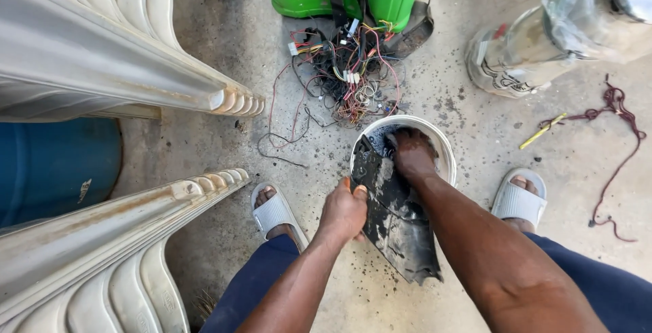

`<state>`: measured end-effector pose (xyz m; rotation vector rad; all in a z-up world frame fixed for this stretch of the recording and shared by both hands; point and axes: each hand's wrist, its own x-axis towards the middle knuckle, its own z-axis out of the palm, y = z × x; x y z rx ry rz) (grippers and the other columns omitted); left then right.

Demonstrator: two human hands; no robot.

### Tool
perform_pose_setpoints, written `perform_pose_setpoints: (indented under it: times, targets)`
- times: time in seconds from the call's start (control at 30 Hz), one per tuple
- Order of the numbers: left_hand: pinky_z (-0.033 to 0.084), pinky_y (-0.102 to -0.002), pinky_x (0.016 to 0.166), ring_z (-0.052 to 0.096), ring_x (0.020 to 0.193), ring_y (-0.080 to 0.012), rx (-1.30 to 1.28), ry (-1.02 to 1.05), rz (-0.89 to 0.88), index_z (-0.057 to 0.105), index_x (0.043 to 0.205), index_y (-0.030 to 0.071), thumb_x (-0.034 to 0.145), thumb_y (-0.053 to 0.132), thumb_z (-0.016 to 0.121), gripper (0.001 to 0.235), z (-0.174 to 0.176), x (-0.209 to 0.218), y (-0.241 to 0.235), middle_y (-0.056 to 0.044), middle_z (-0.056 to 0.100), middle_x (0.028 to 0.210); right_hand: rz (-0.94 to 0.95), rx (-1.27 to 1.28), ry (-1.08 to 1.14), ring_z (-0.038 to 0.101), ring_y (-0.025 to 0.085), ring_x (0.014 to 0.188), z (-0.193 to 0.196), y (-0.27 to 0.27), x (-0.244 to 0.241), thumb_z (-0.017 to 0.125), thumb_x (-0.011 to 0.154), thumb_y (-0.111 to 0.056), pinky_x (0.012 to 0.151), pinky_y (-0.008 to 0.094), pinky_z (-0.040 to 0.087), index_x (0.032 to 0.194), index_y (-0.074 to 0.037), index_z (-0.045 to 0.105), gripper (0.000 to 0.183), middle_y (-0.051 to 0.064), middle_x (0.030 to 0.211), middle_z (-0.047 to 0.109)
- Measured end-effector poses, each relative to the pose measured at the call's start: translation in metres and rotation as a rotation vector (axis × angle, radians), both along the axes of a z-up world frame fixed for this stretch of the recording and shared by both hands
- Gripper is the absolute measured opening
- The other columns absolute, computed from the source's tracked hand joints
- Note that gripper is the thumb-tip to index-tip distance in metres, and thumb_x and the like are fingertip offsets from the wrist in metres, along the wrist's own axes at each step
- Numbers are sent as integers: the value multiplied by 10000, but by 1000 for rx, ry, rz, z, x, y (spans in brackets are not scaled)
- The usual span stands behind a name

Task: The person cleans a black plastic car component with a cloth and a bucket of water, scrubbing and rinsing the surface.

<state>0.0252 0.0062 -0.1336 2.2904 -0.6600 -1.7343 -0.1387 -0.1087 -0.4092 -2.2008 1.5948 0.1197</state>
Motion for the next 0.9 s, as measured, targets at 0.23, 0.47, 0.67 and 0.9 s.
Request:
perform_pose_setpoints:
  times: [0.23, 0.47, 0.67, 0.9]
  targets:
    - [707, -394, 432, 771, 693, -416, -2, 76, -11, 284, 1580, -114, 1050, 274, 334, 659, -20, -7, -5, -437, 515, 1447, -262, 61, -76, 692, 397, 1242, -19, 14, -15, 639, 942, -417, 1100, 495, 542, 1323, -119, 764, 500, 200, 1229, 759]
    - [722, -431, 501, 776, 851, -407, 8, 50, 81, 451, 1493, -63, 1071, 269, 359, 544, -38, -19, -12, -313, 684, 1239, -492, -103, -383, 740, 378, 1001, 138, 122, 19, 825, 820, -402, 885, 487, 598, 1078, -147, 771, 367, 139, 947, 736]
    - [712, -480, 732, 734, 1076, -394, 64, 23, 186, 543, 1493, -33, 1099, 293, 427, 525, -48, -15, -14, -276, 693, 1272, -274, -144, -231, 747, 391, 947, 35, 116, 13, 784, 830, -401, 806, 479, 627, 982, -96, 731, 345, 118, 954, 666]
    - [613, -538, 999, 699, 1254, -371, 121, -167, 191, 760, 1317, 133, 989, 431, 594, 472, -71, -15, -31, -168, 762, 1254, 58, -201, -234, 731, 429, 802, -46, 100, 3, 638, 920, -351, 762, 537, 605, 901, -60, 750, 313, 185, 793, 712]
